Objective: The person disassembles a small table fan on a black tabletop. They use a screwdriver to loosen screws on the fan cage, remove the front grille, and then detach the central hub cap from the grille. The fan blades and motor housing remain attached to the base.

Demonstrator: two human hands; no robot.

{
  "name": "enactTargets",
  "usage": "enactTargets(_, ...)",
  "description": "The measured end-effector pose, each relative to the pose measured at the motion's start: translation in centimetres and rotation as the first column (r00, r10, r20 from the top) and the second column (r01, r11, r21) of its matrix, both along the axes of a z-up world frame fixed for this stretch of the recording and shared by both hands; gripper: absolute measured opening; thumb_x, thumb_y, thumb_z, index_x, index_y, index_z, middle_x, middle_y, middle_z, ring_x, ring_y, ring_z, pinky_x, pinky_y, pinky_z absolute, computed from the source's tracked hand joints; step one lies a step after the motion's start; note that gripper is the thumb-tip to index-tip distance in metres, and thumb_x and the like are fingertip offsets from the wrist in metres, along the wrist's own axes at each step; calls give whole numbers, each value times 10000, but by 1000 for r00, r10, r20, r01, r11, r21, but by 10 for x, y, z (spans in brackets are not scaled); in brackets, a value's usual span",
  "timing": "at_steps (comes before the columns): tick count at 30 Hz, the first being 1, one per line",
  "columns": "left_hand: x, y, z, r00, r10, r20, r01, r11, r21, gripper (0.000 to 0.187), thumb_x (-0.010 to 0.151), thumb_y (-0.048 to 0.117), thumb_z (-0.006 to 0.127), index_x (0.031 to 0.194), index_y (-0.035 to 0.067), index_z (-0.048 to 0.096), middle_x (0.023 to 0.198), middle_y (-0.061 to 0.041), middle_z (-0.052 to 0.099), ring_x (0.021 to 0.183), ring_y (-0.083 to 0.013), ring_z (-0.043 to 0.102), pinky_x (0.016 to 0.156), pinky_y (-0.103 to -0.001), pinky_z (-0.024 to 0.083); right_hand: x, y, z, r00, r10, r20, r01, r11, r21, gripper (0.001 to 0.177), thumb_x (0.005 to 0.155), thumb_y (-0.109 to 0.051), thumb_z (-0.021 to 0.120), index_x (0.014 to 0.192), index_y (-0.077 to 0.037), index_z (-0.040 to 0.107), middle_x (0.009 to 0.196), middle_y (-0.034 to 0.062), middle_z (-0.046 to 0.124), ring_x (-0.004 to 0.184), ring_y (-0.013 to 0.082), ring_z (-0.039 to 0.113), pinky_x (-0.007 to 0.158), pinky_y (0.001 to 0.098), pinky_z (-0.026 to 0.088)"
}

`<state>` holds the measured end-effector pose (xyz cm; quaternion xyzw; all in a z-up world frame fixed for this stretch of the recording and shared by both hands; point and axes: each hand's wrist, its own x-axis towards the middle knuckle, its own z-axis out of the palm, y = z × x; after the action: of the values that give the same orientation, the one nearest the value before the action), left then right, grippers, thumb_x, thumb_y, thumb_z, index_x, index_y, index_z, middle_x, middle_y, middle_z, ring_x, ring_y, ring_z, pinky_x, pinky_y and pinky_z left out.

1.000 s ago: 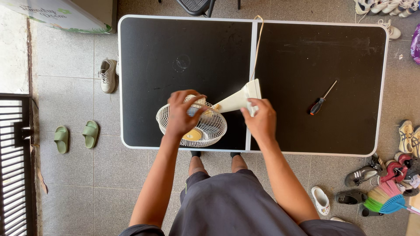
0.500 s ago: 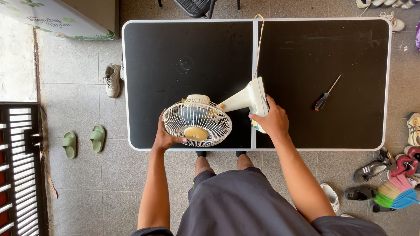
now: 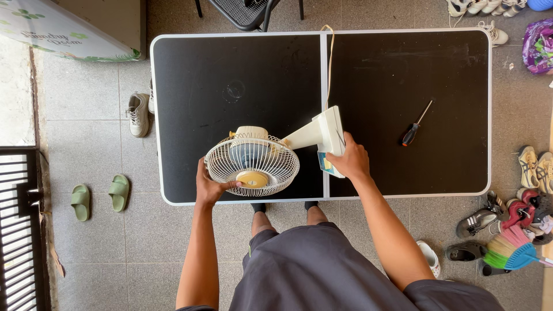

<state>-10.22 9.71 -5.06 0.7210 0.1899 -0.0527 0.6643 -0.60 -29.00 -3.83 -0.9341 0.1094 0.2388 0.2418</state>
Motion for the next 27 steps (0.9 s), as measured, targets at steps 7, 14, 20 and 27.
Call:
enactTargets(7, 27, 0, 89, 991, -74, 108, 48, 972, 229, 1123, 449, 269, 1005, 1404, 41, 461, 1305, -140, 665, 1215, -293, 678, 999, -440, 555, -9, -8, -26, 991, -132, 10, 125, 956, 266, 765, 704, -271, 850, 1367, -6, 576, 1124, 204, 755, 929, 290, 772, 871, 380, 612)
enactTargets(14, 39, -23, 179, 972, -187, 141, 40, 726, 687, 1158, 329, 397, 1034, 1365, 111, 601, 1283, -86, 612, 1227, -305, 539, 1058, -471, 485, -23, 13, -82, 958, -236, -164, 287, 760, 583, 760, 721, -206, 860, 1389, -26, 545, 1135, 142, 728, 899, 261, 773, 757, 400, 660)
enactTargets(20, 35, -47, 204, 963, -250, 96, 73, 589, 805, 1165, 303, 430, 1032, 1363, 176, 617, 1292, -80, 597, 1204, -310, 526, 1038, -500, 457, -47, 25, -120, 909, -268, -320, 417, 602, 681, 774, 743, -170, 830, 1446, -43, 531, 864, 156, 757, 479, 121, 530, 373, 264, 351)
enactTargets(27, 22, -77, 207, 961, -276, 29, 126, 526, 841, 1091, 401, 548, 1010, 1357, 204, 612, 1331, -120, 540, 1204, -358, 485, 989, -558, 423, -52, 15, -143, 940, -251, -231, 340, 724, 600, 616, 754, -216, 869, 1307, -64, 643, 773, 101, 674, 553, 136, 545, 490, 284, 416)
